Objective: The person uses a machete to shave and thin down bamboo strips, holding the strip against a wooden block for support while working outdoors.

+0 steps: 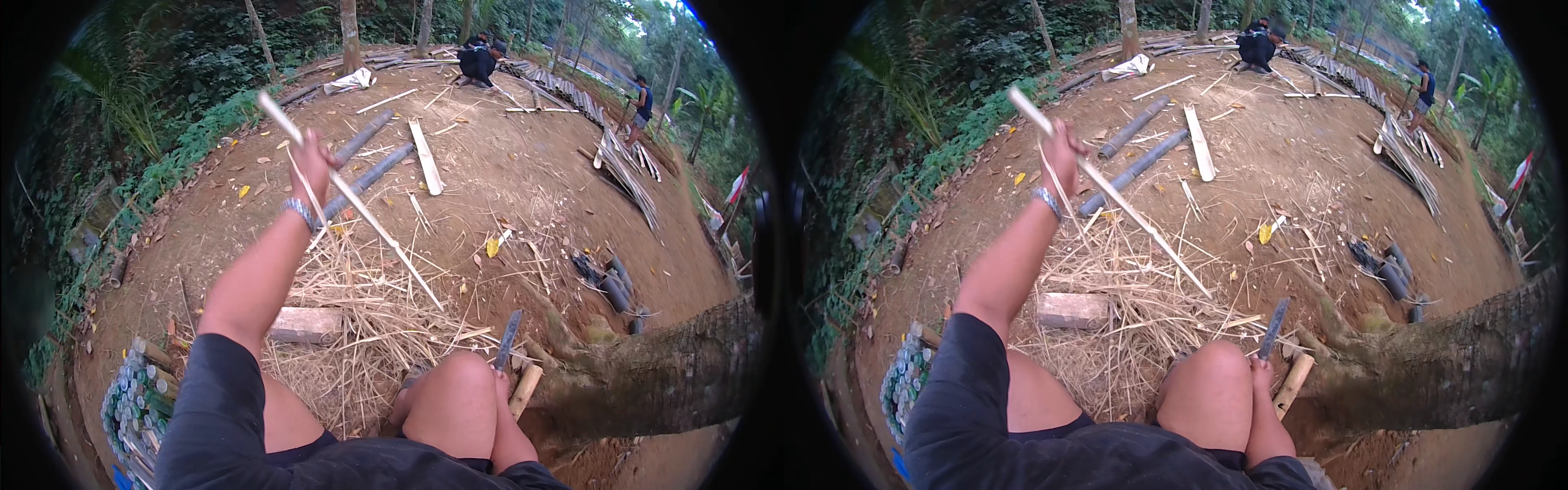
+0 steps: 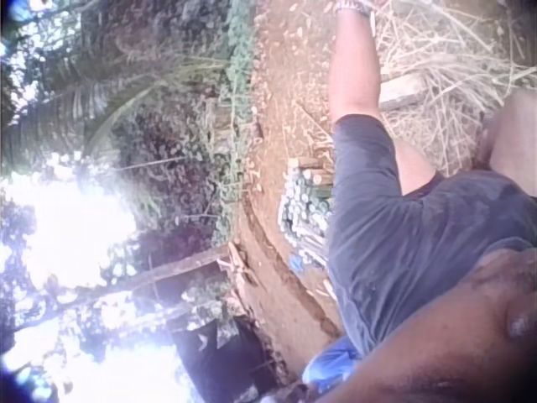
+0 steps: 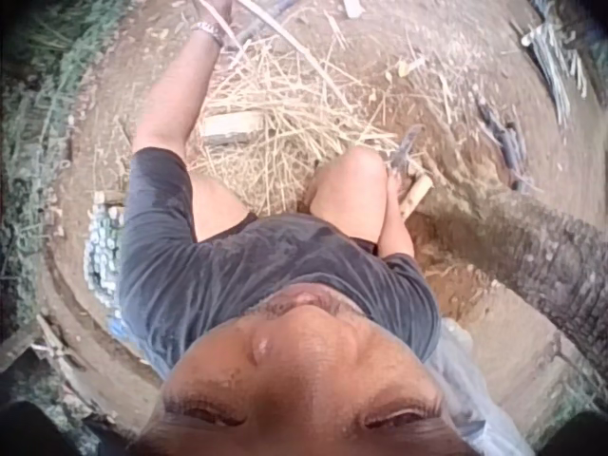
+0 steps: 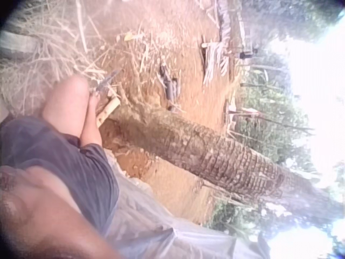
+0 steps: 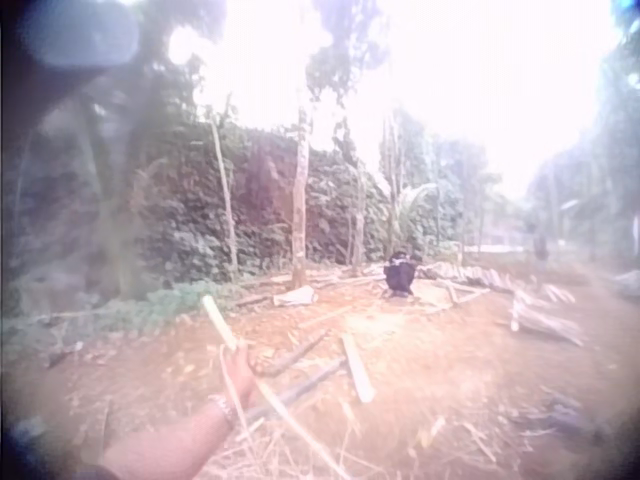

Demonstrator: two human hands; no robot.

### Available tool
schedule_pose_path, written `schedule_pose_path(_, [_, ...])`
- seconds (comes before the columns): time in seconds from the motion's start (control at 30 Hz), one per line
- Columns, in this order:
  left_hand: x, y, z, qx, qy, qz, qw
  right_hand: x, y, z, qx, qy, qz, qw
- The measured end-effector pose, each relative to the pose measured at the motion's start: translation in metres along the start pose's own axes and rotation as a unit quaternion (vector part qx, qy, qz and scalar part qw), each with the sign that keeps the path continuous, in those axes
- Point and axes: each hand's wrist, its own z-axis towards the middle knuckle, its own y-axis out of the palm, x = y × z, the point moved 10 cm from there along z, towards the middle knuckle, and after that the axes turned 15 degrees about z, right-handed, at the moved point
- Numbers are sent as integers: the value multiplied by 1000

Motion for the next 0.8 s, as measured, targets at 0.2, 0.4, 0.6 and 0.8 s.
schedule_pose_path(0.2, [230,70,29,-104,285,153,941,26,-7,0,-6,26,-3,1000])
schedule_pose_path(0.4, [232,191,-97,-313,466,446,698,27,-19,-4,14,41,-69,997])
schedule_pose_path(0.6, [21,148,-148,-467,374,721,350,49,-23,18,-9,19,-46,999])
schedule_pose_path(0.8, [18,94,-120,-399,398,758,328,34,-18,-1,-36,5,53,998])
